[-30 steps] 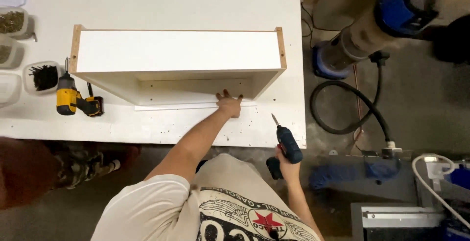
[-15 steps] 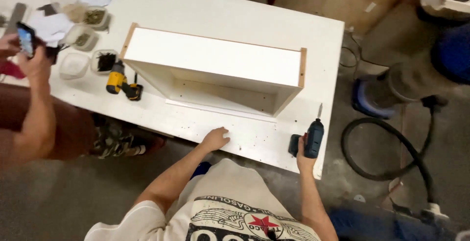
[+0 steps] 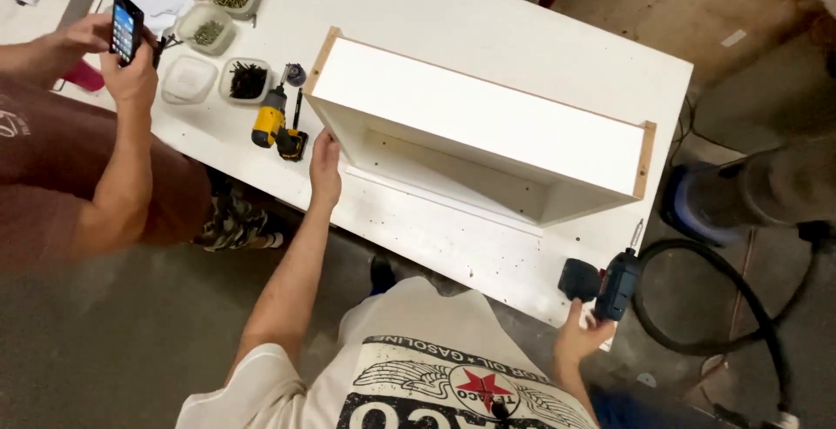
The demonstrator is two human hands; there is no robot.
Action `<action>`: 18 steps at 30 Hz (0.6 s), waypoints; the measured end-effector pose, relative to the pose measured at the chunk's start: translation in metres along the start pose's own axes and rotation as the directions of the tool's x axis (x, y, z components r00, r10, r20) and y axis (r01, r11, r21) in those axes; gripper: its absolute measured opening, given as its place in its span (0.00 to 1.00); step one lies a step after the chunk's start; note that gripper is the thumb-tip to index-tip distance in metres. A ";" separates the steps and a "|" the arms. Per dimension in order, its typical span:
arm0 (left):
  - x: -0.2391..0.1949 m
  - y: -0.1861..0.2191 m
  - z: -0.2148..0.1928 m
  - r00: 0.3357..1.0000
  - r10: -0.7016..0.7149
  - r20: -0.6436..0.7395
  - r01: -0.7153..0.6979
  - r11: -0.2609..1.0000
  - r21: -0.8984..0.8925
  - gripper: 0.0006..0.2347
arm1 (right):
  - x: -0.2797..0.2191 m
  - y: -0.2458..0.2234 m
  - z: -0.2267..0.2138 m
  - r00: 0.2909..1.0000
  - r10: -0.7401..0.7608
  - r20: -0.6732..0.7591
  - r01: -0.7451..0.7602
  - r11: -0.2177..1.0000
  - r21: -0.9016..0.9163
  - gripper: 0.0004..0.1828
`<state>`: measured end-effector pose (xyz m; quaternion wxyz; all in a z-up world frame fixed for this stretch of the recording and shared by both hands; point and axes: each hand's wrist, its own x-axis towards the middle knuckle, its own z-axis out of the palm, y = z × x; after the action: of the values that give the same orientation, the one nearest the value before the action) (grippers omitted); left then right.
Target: Assembling a white cabinet frame by drilling screws and marking measurements with a pencil on a workbench.
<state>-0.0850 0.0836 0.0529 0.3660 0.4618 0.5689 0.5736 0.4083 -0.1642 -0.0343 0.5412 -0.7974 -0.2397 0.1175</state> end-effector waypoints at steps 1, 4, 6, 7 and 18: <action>0.010 0.014 -0.002 1.000 -0.001 -0.004 0.001 1.000 -0.010 0.33 | -0.011 0.002 0.003 1.000 -0.011 -0.001 0.011 1.000 -0.003 0.29; 0.047 0.048 -0.011 0.997 0.075 -0.025 -0.078 0.975 -0.208 0.38 | -0.038 -0.032 0.024 0.946 0.226 0.231 -0.216 0.974 -0.069 0.16; 0.075 0.064 -0.025 0.994 0.040 0.098 -0.024 0.987 -0.156 0.22 | -0.051 -0.114 0.055 0.820 0.088 0.566 -0.322 0.887 0.330 0.18; 0.091 0.065 -0.024 0.994 0.033 0.107 -0.016 0.987 -0.161 0.22 | -0.048 -0.134 0.081 0.825 0.094 0.558 -0.321 0.890 0.324 0.18; 0.194 0.043 0.037 0.851 0.336 0.403 -0.288 0.941 -0.177 0.26 | -0.012 -0.209 0.231 0.763 -0.270 0.587 -0.380 0.547 0.745 0.26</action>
<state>-0.1045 0.2751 0.1148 0.4082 0.6416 0.3598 0.5406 0.2413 0.0782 0.0681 0.7307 -0.3572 -0.2966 0.5005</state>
